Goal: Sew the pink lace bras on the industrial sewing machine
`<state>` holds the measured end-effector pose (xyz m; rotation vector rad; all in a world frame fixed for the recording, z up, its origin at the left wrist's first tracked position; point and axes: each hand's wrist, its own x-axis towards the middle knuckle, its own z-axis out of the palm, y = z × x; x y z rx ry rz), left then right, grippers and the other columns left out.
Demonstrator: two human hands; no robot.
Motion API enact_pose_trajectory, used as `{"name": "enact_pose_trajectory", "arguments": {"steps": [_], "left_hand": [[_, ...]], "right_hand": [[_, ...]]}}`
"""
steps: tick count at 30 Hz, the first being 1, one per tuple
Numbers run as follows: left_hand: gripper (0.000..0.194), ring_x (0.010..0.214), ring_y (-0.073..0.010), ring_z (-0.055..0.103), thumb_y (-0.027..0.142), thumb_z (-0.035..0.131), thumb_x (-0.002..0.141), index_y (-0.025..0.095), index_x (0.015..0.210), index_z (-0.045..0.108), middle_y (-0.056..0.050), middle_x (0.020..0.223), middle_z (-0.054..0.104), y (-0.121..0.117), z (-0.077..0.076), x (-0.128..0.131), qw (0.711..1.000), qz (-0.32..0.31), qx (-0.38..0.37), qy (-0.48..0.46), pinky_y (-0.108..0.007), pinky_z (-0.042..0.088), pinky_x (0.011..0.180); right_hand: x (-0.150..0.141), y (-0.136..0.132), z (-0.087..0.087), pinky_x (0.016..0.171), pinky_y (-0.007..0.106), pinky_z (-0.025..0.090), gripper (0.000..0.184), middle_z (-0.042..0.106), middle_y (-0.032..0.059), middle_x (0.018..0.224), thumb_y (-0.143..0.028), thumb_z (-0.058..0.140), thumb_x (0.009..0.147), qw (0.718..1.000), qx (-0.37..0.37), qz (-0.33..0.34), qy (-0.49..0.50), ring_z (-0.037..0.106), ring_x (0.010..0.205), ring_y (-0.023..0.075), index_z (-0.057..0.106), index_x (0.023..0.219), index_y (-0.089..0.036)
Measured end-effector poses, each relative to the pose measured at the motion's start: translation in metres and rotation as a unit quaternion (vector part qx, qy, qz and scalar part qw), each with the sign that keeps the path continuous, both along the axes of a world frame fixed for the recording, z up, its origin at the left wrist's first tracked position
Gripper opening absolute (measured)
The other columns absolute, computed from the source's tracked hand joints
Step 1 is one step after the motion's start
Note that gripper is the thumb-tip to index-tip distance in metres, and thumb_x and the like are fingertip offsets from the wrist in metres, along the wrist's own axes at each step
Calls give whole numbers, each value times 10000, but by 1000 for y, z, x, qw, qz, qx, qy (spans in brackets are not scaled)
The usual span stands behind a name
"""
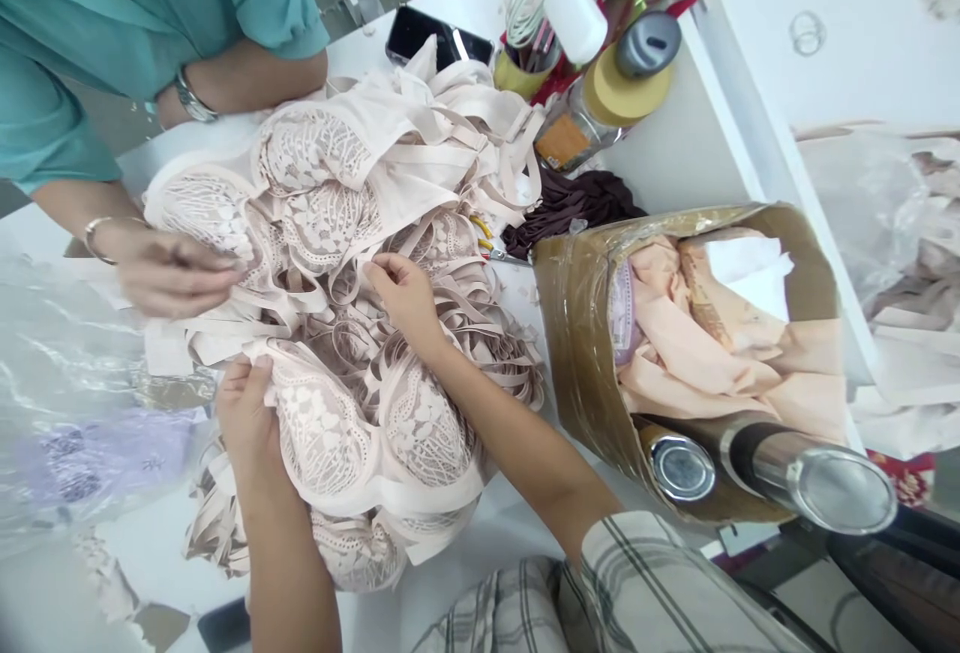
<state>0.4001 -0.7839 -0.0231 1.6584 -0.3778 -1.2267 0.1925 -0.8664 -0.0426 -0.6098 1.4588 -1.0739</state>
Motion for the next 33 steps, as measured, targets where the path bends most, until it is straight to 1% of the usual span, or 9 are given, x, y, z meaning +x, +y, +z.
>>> {"name": "enact_pose_trajectory", "arguments": {"steps": [3, 6, 9, 12, 16, 23, 28, 31, 33], "left_hand": [[250, 778, -115, 701, 271, 820, 790, 200, 1018, 745, 2, 912, 771, 2, -2, 2, 1000, -4, -8, 20, -225, 560, 762], [216, 786, -124, 714, 262, 775, 844, 206, 1051, 745, 15, 920, 772, 3, -4, 3, 1000, -18, -11, 16, -236, 570, 735], [224, 796, -132, 720, 256, 769, 854, 198, 1068, 740, 12, 931, 773, 3, -3, 2, 999, -21, -15, 18, -256, 580, 751], [199, 801, -133, 724, 266, 768, 857, 194, 1040, 739, 15, 891, 767, 3, -2, 0, 999, -32, -25, 14, -248, 575, 730], [154, 794, -144, 733, 272, 749, 871, 209, 1011, 738, 16, 893, 763, 4, -3, 0, 999, -41, -32, -2, -258, 580, 691], [176, 787, -143, 727, 258, 768, 847, 199, 1011, 740, 7, 883, 764, 2, -4, 0, 999, -29, -33, 16, -250, 571, 703], [301, 780, -162, 728, 297, 851, 735, 177, 989, 743, -26, 867, 774, 5, -4, -4, 999, 7, -21, 32, -280, 571, 772], [303, 819, -185, 737, 318, 863, 710, 189, 957, 744, -32, 845, 774, 4, 0, -4, 999, 15, -22, 34, -301, 572, 802], [288, 834, -193, 737, 325, 858, 718, 191, 947, 746, -36, 837, 772, 0, 5, -5, 999, 6, -24, 33, -301, 569, 797]], "right_hand": [[0, -2, 1, 484, 226, 298, 214, 478, -39, 638, -412, 683, 792, 1000, 10, -2, -14, 383, 558, 93, 635, 792, -204], [0, -2, 0, 496, 227, 319, 223, 478, -41, 643, -422, 681, 800, 1000, 7, 2, -16, 382, 552, 90, 623, 786, -207], [-1, -1, -5, 504, 224, 335, 239, 477, -39, 656, -433, 683, 805, 1000, -6, 5, -13, 387, 561, 89, 620, 782, -204], [-1, 0, -7, 526, 220, 368, 236, 489, -33, 675, -428, 690, 800, 1000, -19, 3, -16, 400, 589, 93, 629, 779, -201], [-1, 0, -6, 538, 224, 390, 234, 495, -31, 682, -432, 686, 787, 1000, -2, 6, -25, 403, 591, 94, 639, 793, -203], [-3, -2, -6, 551, 227, 385, 226, 496, -38, 650, -414, 689, 768, 1000, 9, 7, -22, 421, 587, 92, 624, 762, -197], [-5, 2, -4, 552, 231, 373, 215, 509, -35, 650, -404, 698, 752, 1000, 1, 3, -1, 436, 596, 99, 626, 765, -202], [-5, 4, -3, 542, 231, 387, 221, 511, -32, 654, -407, 717, 749, 1000, 10, 6, -6, 448, 597, 105, 620, 766, -209], [-4, 4, -4, 532, 231, 381, 214, 514, -32, 655, -396, 715, 761, 1000, 7, 11, -8, 447, 591, 105, 608, 759, -211]]}}
